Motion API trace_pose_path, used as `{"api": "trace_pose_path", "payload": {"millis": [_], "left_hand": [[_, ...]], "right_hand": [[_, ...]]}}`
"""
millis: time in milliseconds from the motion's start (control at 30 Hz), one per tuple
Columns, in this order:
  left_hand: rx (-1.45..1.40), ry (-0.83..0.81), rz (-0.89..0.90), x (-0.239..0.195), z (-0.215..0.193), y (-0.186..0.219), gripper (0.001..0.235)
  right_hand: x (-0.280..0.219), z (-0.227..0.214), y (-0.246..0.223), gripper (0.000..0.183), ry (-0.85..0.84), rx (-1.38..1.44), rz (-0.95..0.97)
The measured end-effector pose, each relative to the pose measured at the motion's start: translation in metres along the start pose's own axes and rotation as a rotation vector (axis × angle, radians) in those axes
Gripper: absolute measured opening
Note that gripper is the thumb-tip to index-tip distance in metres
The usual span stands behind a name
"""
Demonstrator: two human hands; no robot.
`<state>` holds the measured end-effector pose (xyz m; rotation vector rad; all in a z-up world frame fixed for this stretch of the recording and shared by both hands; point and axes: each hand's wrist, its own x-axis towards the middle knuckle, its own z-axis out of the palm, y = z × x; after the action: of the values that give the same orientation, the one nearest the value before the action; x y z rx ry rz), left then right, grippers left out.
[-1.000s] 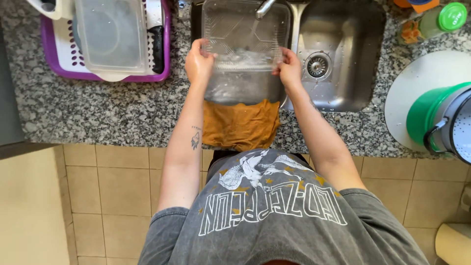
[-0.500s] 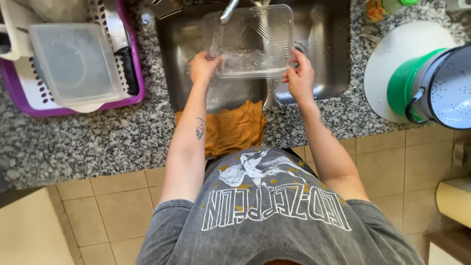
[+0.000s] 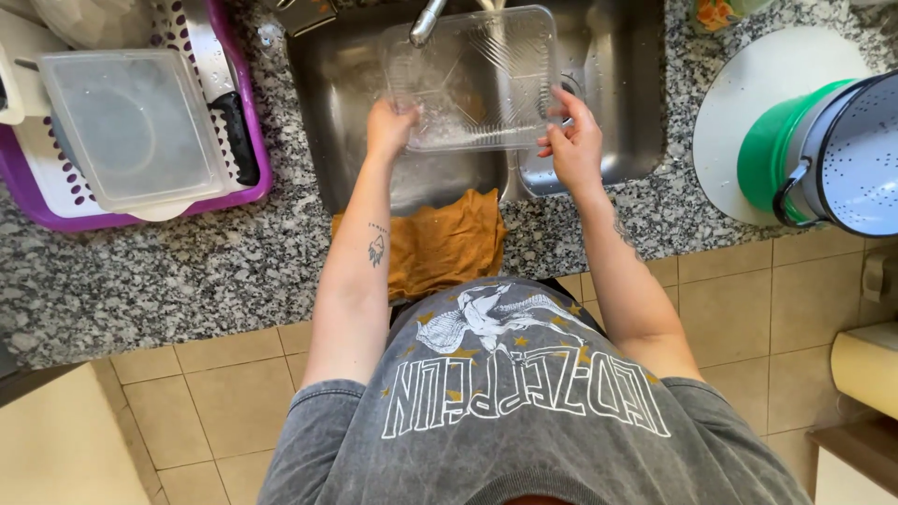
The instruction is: The person washes various kitchen items in a double-basin sink using a sponge and running water. They scrub and rinse a grey bowl, a metal lid, a clear plastic container, a clear plastic lid, a blue bowl, and an orange bowl, placing each item into a drying rack after cleaning.
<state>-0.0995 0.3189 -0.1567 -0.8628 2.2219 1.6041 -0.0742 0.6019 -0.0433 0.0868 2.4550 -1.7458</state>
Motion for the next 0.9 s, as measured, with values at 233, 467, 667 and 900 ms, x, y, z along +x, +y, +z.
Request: {"api": "trace_pose_path", "payload": {"millis": [233,467,667,900], "left_hand": [[-0.069,0.029,0.117,-0.002,0.004,-0.009,0.036],[-0.132,-0.068,0.058,-0.057,-0.044,0.050,0.070],[-0.099,-0.004,-0.057,-0.121,-0.112,0.077,0.072],[-0.124,0.020,-0.098,-0.163,-0.135,0.065,0.070]], "right_hand": [[-0.003,0.004,-0.014,0.046,-0.025,0.006,0.055],[-0.004,0.012,-0.033,0.048,-0.171,-0.040,0.435],[0.008,0.055,0.014,0.052,-0.294,0.187,0.543],[0.012,0.061,-0.002,0.043,-0.350,0.136,0.485]]}}
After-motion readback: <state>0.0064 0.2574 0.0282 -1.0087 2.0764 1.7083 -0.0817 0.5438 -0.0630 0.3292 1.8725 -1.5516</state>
